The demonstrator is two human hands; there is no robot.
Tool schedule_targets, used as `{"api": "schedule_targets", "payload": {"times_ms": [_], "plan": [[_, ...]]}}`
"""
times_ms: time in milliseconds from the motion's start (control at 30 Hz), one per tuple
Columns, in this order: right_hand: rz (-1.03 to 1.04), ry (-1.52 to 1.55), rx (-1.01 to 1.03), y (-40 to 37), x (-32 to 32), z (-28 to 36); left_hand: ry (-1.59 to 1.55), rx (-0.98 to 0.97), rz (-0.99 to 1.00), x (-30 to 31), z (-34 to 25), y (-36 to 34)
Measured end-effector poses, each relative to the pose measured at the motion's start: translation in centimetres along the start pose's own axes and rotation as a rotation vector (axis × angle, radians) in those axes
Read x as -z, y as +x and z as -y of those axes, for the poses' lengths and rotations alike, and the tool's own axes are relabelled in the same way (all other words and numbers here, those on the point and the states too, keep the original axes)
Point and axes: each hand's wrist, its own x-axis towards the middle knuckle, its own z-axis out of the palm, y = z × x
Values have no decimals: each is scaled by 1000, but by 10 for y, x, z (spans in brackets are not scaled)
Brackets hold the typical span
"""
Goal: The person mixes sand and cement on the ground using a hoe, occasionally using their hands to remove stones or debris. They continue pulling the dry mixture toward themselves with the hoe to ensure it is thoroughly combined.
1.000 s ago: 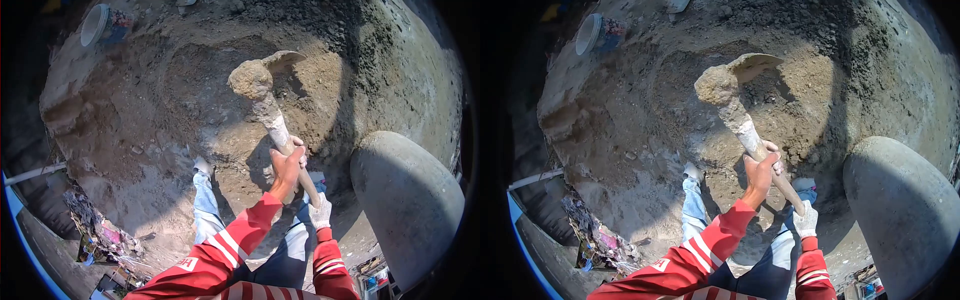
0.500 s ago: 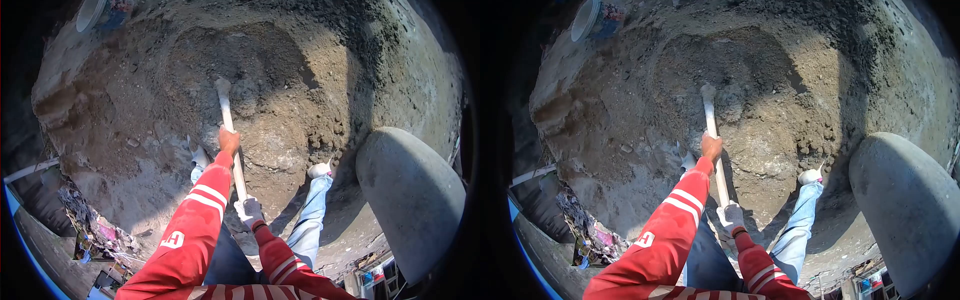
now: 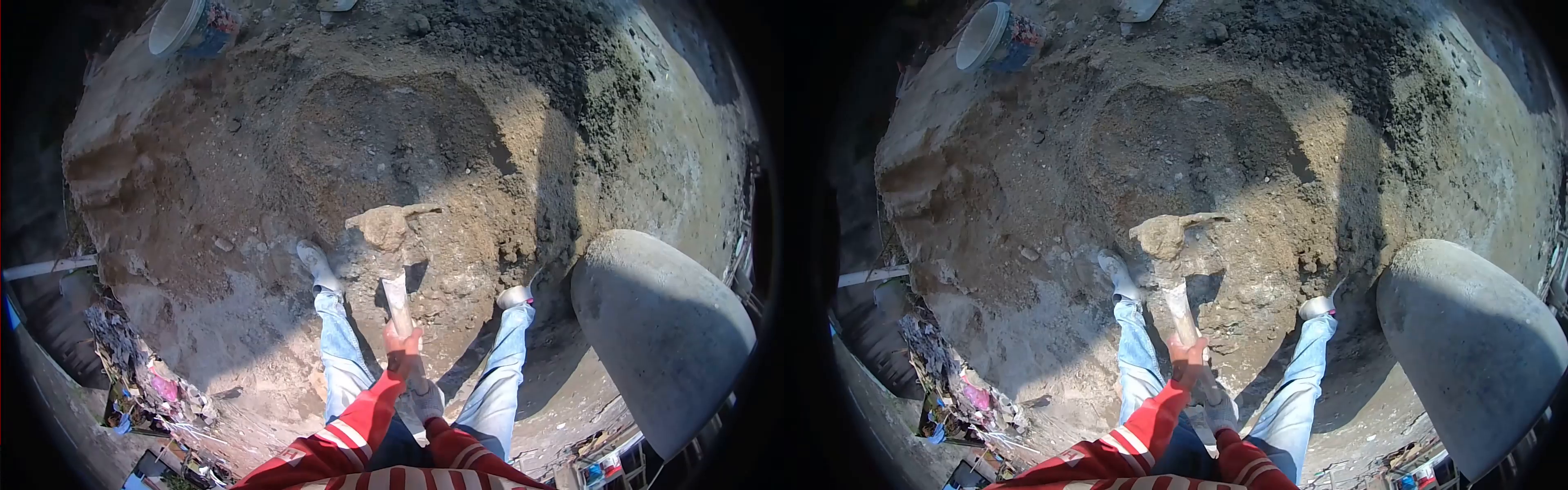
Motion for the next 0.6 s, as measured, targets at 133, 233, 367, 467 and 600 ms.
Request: {"api": "schedule_targets", "payload": {"times_ms": [133, 233, 367, 467, 600], "plan": [[-193, 48, 521, 114, 95, 173, -201, -360, 47, -29, -166, 97], [-256, 171, 657, 194, 144, 268, -154, -618, -73, -68, -247, 178], [-218, 127, 489, 249, 140, 271, 128, -579, -175, -118, -193, 311], [-160, 87, 251, 218, 120, 214, 310, -174, -79, -143, -104, 319], [-158, 126, 201, 141, 95, 131, 554, -72, -60, -140, -32, 235]]}}
